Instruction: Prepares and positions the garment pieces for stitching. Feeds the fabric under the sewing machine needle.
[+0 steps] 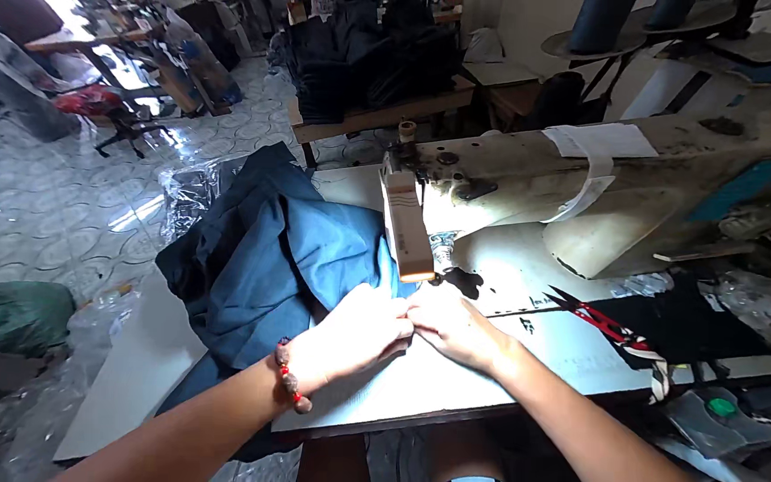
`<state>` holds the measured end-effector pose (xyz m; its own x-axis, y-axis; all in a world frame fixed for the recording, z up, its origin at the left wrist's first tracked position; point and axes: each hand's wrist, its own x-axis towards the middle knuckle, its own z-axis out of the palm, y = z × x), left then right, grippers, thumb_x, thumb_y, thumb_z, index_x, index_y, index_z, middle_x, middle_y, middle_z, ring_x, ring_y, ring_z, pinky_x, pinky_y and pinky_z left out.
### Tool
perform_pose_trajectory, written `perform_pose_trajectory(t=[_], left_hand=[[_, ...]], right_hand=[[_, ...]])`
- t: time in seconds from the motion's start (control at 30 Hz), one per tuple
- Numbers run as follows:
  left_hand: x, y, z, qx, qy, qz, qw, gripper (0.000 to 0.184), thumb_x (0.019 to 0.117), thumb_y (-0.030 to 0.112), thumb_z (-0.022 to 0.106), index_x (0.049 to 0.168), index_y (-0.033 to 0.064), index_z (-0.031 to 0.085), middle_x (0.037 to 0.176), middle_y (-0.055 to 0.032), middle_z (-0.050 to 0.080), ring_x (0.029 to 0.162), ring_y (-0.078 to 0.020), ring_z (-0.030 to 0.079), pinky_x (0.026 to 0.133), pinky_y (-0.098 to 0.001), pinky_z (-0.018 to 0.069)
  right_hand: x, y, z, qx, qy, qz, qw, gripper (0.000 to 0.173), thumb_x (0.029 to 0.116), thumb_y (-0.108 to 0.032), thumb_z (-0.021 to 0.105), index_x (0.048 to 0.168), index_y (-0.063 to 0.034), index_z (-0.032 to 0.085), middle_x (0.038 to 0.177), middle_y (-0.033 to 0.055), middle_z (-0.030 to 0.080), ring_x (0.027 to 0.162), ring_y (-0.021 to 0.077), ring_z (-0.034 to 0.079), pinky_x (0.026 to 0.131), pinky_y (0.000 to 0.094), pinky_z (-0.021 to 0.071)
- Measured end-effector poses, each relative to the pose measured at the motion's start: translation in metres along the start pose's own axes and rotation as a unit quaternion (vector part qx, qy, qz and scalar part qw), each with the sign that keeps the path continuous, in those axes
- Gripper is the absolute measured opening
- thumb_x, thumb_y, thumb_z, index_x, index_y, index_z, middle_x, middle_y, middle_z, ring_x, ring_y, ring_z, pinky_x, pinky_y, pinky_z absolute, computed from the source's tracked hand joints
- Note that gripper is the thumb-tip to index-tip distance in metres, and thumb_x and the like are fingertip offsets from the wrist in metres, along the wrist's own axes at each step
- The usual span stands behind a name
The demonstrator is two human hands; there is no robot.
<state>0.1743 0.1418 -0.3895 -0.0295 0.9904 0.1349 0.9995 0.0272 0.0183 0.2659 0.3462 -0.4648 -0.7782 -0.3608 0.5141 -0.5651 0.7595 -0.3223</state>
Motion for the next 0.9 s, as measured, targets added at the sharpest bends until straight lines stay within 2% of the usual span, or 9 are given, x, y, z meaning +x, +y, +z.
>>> perform_pose_trajectory(t=[0.07, 0.2, 0.37, 0.47, 0.53, 0.67, 0.73, 0.87, 0.9], left_hand=[[-0.002, -0.012, -0.005, 0.028, -0.024, -0.024, 0.999, 0.026, 0.0989, 0.033, 0.057, 0.105, 0.0138, 0.073, 0.116, -0.0039, 0.071, 0.098, -0.0280, 0.065, 0.072, -0.0447, 0.0482], [0.000, -0.021, -0.013, 0.104, -0.053, -0.060, 0.991, 0.020, 0.0972, 0.028, 0.062, 0.109, 0.0161, 0.073, 0.095, -0.0041, 0.067, 0.092, -0.0280, 0.063, 0.069, -0.0419, 0.0464], [-0.001, -0.026, -0.018, 0.096, -0.021, -0.106, 0.990, 0.031, 0.1003, 0.030, 0.054, 0.113, 0.0158, 0.077, 0.114, -0.0122, 0.069, 0.099, -0.0359, 0.065, 0.069, -0.0488, 0.0514], [-0.004, -0.025, -0.016, 0.108, 0.010, -0.081, 0.991, 0.024, 0.1004, 0.029, 0.058, 0.098, 0.0136, 0.077, 0.088, -0.0105, 0.066, 0.085, -0.0320, 0.067, 0.063, -0.0450, 0.0503], [-0.003, -0.018, -0.011, 0.069, 0.022, -0.031, 0.997, 0.023, 0.0989, 0.027, 0.058, 0.088, 0.0127, 0.072, 0.084, -0.0083, 0.065, 0.083, -0.0298, 0.065, 0.065, -0.0447, 0.0486], [-0.004, -0.007, 0.006, -0.025, -0.025, -0.039, 0.999, 0.027, 0.1004, 0.028, 0.053, 0.110, 0.0124, 0.073, 0.112, -0.0120, 0.067, 0.099, -0.0344, 0.064, 0.074, -0.0489, 0.0500], [-0.003, -0.009, 0.010, -0.017, -0.028, -0.081, 0.996, 0.032, 0.1020, 0.031, 0.049, 0.118, 0.0104, 0.068, 0.117, -0.0117, 0.066, 0.103, -0.0349, 0.064, 0.076, -0.0484, 0.0520], [-0.005, -0.013, 0.020, 0.030, 0.035, -0.037, 0.998, 0.029, 0.0966, 0.033, 0.054, 0.103, 0.0102, 0.071, 0.134, -0.0039, 0.066, 0.116, -0.0308, 0.061, 0.085, -0.0467, 0.0481], [-0.008, -0.011, 0.025, 0.027, 0.045, -0.032, 0.998, 0.028, 0.0965, 0.032, 0.054, 0.103, 0.0101, 0.070, 0.130, -0.0046, 0.068, 0.118, -0.0315, 0.061, 0.089, -0.0475, 0.0484]], right_hand=[[-0.010, -0.013, 0.003, -0.009, 0.025, 0.012, 1.000, 0.021, 0.0997, -0.012, 0.057, 0.099, -0.0049, 0.077, 0.106, 0.0114, 0.075, 0.103, 0.0242, 0.072, 0.092, 0.0380, 0.0574], [-0.014, -0.015, 0.002, -0.005, 0.035, 0.026, 0.999, 0.021, 0.0993, -0.015, 0.060, 0.100, -0.0037, 0.078, 0.110, 0.0126, 0.076, 0.107, 0.0247, 0.073, 0.094, 0.0372, 0.0573], [-0.001, -0.003, -0.002, -0.012, 0.001, 0.045, 0.999, 0.027, 0.1019, -0.019, 0.056, 0.100, -0.0017, 0.077, 0.109, 0.0145, 0.076, 0.107, 0.0284, 0.072, 0.093, 0.0431, 0.0561], [0.007, 0.010, -0.003, 0.015, 0.007, 0.049, 0.999, 0.026, 0.1019, -0.016, 0.056, 0.101, -0.0010, 0.077, 0.107, 0.0151, 0.076, 0.105, 0.0272, 0.072, 0.093, 0.0396, 0.0567], [0.009, 0.013, -0.001, 0.020, 0.013, 0.051, 0.998, 0.025, 0.1013, -0.015, 0.055, 0.102, -0.0029, 0.077, 0.103, 0.0137, 0.074, 0.102, 0.0257, 0.071, 0.092, 0.0378, 0.0562], [0.002, 0.000, 0.003, -0.028, 0.020, 0.025, 0.999, 0.021, 0.0982, -0.012, 0.057, 0.098, -0.0080, 0.078, 0.102, 0.0103, 0.073, 0.100, 0.0250, 0.070, 0.089, 0.0395, 0.0554], [-0.005, -0.007, 0.004, -0.047, 0.037, 0.020, 0.998, 0.021, 0.0982, -0.012, 0.058, 0.096, -0.0083, 0.078, 0.100, 0.0091, 0.074, 0.098, 0.0236, 0.071, 0.087, 0.0373, 0.0565], [-0.015, -0.011, 0.003, -0.062, 0.064, 0.023, 0.996, 0.021, 0.0965, -0.012, 0.059, 0.095, -0.0089, 0.079, 0.101, 0.0085, 0.076, 0.099, 0.0226, 0.072, 0.089, 0.0361, 0.0576], [-0.016, -0.011, 0.002, -0.061, 0.065, 0.019, 0.996, 0.021, 0.0966, -0.012, 0.059, 0.095, -0.0086, 0.079, 0.102, 0.0087, 0.077, 0.101, 0.0225, 0.073, 0.090, 0.0357, 0.0574]])
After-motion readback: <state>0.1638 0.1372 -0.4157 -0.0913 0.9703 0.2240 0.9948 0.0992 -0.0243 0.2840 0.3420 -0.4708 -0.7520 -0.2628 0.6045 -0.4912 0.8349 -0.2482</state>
